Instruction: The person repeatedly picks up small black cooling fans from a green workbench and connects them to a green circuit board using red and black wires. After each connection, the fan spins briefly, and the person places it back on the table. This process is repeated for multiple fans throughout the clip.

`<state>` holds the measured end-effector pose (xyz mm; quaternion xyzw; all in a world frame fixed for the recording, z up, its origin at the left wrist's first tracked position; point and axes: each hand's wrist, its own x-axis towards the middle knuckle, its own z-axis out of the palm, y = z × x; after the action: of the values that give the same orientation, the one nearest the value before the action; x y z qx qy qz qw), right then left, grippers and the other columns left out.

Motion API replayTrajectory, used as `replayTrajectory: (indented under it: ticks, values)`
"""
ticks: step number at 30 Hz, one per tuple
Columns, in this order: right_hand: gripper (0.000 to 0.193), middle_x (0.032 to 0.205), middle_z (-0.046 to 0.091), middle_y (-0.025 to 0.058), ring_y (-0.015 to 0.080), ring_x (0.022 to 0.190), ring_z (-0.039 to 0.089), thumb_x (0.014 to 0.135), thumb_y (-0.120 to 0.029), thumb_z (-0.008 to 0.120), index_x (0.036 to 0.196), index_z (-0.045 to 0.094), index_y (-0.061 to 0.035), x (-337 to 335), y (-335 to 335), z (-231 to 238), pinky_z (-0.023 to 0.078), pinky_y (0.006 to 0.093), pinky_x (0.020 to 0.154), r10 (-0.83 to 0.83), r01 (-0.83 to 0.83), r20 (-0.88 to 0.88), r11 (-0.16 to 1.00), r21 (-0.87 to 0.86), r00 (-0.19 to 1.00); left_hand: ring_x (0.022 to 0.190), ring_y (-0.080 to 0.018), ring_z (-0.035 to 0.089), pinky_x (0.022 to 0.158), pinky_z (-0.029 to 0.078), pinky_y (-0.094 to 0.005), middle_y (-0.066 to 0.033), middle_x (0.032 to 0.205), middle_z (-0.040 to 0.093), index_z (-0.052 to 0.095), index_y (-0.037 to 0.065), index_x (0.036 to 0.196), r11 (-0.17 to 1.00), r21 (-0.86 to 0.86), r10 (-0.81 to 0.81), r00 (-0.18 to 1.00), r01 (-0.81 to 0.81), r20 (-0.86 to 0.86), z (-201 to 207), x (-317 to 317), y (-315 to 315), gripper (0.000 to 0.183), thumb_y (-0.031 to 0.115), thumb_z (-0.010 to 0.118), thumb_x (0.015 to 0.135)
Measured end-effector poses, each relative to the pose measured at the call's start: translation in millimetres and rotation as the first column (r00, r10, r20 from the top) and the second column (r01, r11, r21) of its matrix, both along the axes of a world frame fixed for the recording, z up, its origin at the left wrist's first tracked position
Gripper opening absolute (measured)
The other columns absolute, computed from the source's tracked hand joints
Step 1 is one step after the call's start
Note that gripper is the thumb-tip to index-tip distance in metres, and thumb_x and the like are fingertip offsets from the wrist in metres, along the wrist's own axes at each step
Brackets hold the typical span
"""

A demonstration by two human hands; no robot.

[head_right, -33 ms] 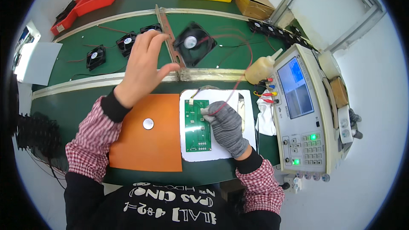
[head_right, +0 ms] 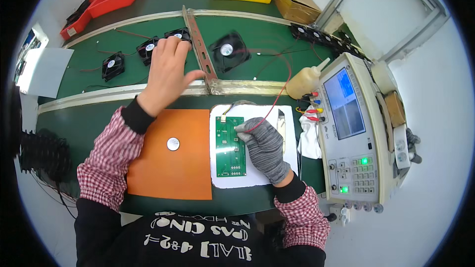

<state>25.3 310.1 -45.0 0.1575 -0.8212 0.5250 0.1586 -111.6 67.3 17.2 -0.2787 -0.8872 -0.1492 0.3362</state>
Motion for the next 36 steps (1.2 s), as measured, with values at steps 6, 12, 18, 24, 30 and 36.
replayTrajectory:
  ticks: [6,12,18,24,30,36]
  values:
    - [0.029,0.100,0.064,0.0085,0.0142,0.075,0.063,0.080,-0.006,0.075,0.106,0.063,-0.0039,0.2,4.1,7.1,0.053,0.0292,0.070,-0.013,0.030,-0.207,0.997,0.077,0.978,0.093,-0.0275,0.050,0.081,0.037,-0.0416,-0.0074,0.089,0.053,0.059,0.007,0.073,0.994,-0.074,-0.068,0.985,0.080,0.157,-31.4,-13.1,-35.0,0.017,0.013,0.074,0.069]
    - [0.070,0.136,0.051,0.0145,0.0281,0.114,0.058,0.074,-0.007,0.076,0.138,0.049,-0.0134,7.9,-17.1,28.5,0.052,0.0393,0.092,0.212,-0.119,-0.359,0.957,0.264,0.909,0.092,-0.0213,0.058,0.082,0.045,-0.0367,-0.0034,0.092,0.054,0.056,0.010,0.079,0.403,-0.050,-0.887,0.403,0.914,0.226,14.3,117.0,-20.4,0.006,0.013,0.061,0.078]
    - [0.034,0.090,0.056,0.0062,0.0271,0.088,0.056,0.069,-0.005,0.066,0.102,0.067,-0.0097,4.1,-4.2,29.0,0.049,0.0382,0.078,0.271,-0.045,-0.366,0.851,0.523,0.890,0.083,-0.0209,0.054,0.076,0.044,-0.0356,-0.0039,0.082,0.048,0.048,0.012,0.072,0.587,-0.216,-0.635,0.609,0.780,0.475,27.0,122.4,-72.5,0.013,0.016,0.061,0.070]
    - [0.015,0.085,0.059,0.0078,0.0252,0.082,0.058,0.076,-0.005,0.068,0.091,0.072,-0.0063,0.2,9.1,23.9,0.049,0.0358,0.076,-0.090,0.090,-0.028,0.825,0.558,0.996,0.076,-0.0239,0.051,0.070,0.042,-0.0364,-0.0061,0.080,0.048,0.054,0.006,0.081,0.871,-0.434,-0.173,0.971,0.230,0.168,32.3,91.0,-125.2,0.012,0.007,0.063,0.073]
    - [0.014,0.082,0.061,0.0070,0.0174,0.076,0.061,0.080,-0.011,0.074,0.089,0.071,-0.0016,-2.8,3.4,4.0,0.051,0.0308,0.071,0.035,-0.039,0.271,0.999,0.009,0.962,0.100,-0.0282,0.058,0.085,0.046,-0.0411,-0.0091,0.096,0.055,0.056,0.006,0.079,0.771,-0.289,-0.496,0.820,0.567,0.286,15.7,106.8,-96.4,0.016,0.003,0.066,0.067]
    - [0.022,0.082,0.058,0.0070,0.0214,0.079,0.058,0.072,-0.018,0.081,0.080,0.068,-0.0030,-0.9,-4.1,0.3,0.048,0.0347,0.073,-0.034,0.003,0.170,0.983,0.181,0.985,0.116,-0.0357,0.048,0.097,0.039,-0.0443,-0.0193,0.122,0.050,0.052,0.001,0.119,0.883,0.229,-0.464,0.687,0.410,0.559,4.8,123.4,-75.9,0.062,0.022,0.080,0.068]
